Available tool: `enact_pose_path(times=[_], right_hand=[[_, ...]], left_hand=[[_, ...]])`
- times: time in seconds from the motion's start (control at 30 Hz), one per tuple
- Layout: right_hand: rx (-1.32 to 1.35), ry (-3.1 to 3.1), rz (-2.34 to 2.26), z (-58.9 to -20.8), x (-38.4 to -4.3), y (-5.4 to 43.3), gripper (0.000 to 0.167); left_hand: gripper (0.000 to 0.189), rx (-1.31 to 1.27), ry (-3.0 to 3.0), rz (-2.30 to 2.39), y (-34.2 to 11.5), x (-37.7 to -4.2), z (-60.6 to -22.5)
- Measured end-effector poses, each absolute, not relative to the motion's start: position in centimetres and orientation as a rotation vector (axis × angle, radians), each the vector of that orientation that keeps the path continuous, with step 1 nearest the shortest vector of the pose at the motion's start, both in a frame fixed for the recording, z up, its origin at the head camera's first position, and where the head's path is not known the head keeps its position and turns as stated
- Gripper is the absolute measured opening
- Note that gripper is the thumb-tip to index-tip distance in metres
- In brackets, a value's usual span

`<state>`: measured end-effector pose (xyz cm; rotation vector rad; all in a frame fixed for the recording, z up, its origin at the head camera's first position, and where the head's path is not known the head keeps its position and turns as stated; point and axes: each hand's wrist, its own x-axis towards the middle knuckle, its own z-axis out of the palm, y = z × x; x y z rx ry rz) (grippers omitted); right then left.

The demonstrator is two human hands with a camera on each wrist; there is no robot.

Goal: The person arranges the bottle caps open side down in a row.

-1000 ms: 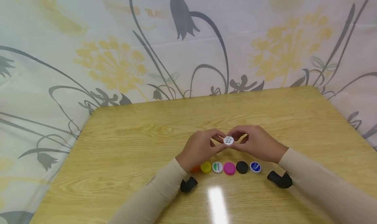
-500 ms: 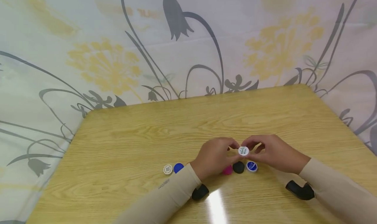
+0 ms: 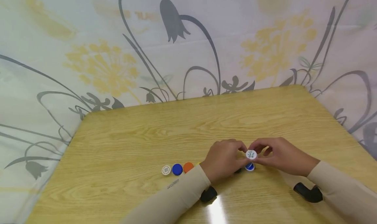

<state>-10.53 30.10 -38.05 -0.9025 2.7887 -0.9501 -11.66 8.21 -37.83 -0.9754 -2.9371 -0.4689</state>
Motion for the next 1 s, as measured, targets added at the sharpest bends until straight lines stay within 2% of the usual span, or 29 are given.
enact_pose_path(times=[0.47, 1.0], right_hand=[[-0.931, 2.844, -0.97, -39.1, -9.8, 31.5, 0.035], [-0.901, 2.854, -0.858, -40.2, -9.8, 31.8, 0.029]], left_hand=[[0.027, -0.956, -2.981, -0.365, 10.1, -10.7, -37.9], [0.028, -0.936, -2.989, -0.151, 11.0, -10.0, -38.6]])
